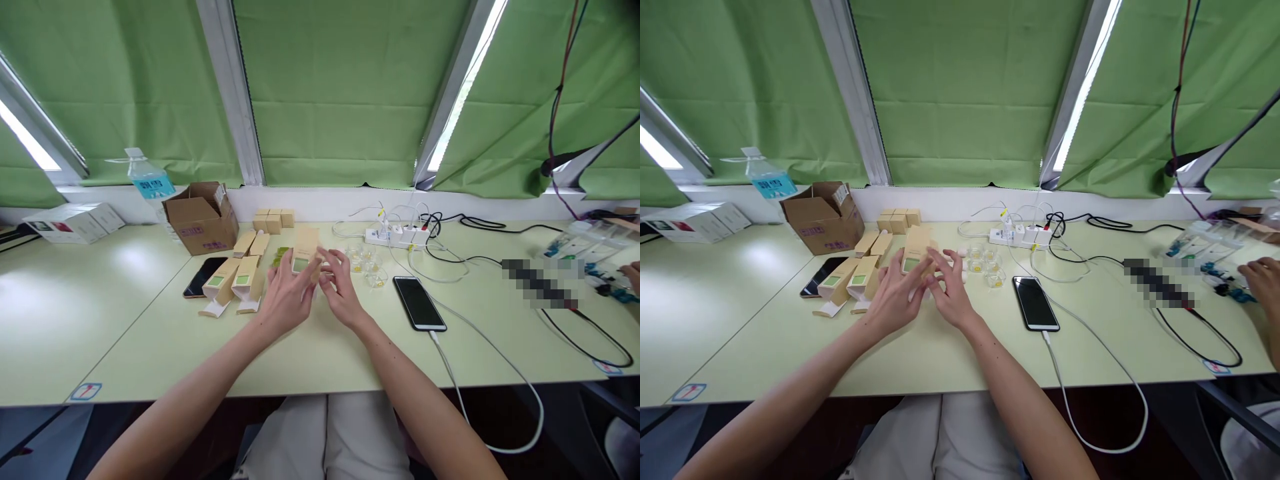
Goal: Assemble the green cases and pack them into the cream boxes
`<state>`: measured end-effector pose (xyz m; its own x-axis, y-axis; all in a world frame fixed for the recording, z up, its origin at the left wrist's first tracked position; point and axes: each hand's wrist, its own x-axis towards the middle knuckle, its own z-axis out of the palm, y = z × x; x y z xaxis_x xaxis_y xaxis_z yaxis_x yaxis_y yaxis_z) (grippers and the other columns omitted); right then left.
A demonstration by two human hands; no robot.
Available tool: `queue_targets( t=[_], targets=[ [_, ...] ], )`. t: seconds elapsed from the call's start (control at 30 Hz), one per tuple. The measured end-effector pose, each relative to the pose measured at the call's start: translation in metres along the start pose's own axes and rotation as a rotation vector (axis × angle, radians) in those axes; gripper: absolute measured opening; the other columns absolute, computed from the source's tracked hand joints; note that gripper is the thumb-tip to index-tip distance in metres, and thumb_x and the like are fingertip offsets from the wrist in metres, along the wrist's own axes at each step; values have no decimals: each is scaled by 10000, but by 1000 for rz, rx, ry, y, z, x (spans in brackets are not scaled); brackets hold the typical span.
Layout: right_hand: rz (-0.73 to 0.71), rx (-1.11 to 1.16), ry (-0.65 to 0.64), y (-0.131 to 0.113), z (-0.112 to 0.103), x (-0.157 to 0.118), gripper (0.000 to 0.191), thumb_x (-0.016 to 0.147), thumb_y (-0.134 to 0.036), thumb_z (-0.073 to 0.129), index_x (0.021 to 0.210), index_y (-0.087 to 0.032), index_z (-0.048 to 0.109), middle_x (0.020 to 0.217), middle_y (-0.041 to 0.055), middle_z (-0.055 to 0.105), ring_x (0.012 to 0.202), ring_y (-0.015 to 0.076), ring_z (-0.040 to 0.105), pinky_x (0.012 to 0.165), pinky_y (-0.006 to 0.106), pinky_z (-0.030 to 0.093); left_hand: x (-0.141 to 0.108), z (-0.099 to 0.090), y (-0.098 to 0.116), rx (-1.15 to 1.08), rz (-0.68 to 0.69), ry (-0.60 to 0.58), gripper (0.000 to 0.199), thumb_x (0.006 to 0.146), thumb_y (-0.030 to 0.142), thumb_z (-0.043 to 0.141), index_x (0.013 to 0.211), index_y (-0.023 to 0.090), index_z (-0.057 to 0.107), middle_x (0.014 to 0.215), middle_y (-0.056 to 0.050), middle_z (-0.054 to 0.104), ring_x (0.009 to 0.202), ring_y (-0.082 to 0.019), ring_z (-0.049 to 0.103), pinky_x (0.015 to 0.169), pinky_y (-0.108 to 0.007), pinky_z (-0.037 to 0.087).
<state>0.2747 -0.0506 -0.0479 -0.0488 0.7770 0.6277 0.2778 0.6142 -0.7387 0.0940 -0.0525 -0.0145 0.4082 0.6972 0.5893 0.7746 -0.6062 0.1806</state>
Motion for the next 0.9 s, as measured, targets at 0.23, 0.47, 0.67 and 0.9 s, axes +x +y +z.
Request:
queue_targets(
  t=[0.23,0.47,0.67,0.9],
  targets=[
    [-27,10,-8,0,-3,-2,412,1100,-507,595,1463,-341,697,1546,133,401,1392,279,584,1092,495,660,-22,30,-15,-220,98,72,815,1049,329,600,1718,277,138,1692,-284,416,1596,-458,443,1106,-610,459],
    [15,215,-41,1,-11,1,537,967,-614,775,1401,-314,674,1583,135,326,1228,262,690,1030,494,687,-21,23,-36,-625,31,66,613,1116,457,487,1686,331,302,1718,-176,436,1542,-349,521,1234,-547,469],
    [64,257,-37,3,-8,2,603,877,-616,876,1337,-318,624,1609,127,327,1046,199,730,996,498,688,-16,17,-40,-735,65,24,485,1112,402,471,1591,339,522,1718,-116,493,1672,-343,378,1286,-559,438],
    [106,236,-43,7,-11,2,469,993,-585,746,1368,-324,643,1638,134,328,1065,202,738,908,440,710,-15,19,-33,-651,61,60,442,1097,424,572,1521,306,609,1635,-159,552,1646,-354,415,1145,-508,575]
  ],
)
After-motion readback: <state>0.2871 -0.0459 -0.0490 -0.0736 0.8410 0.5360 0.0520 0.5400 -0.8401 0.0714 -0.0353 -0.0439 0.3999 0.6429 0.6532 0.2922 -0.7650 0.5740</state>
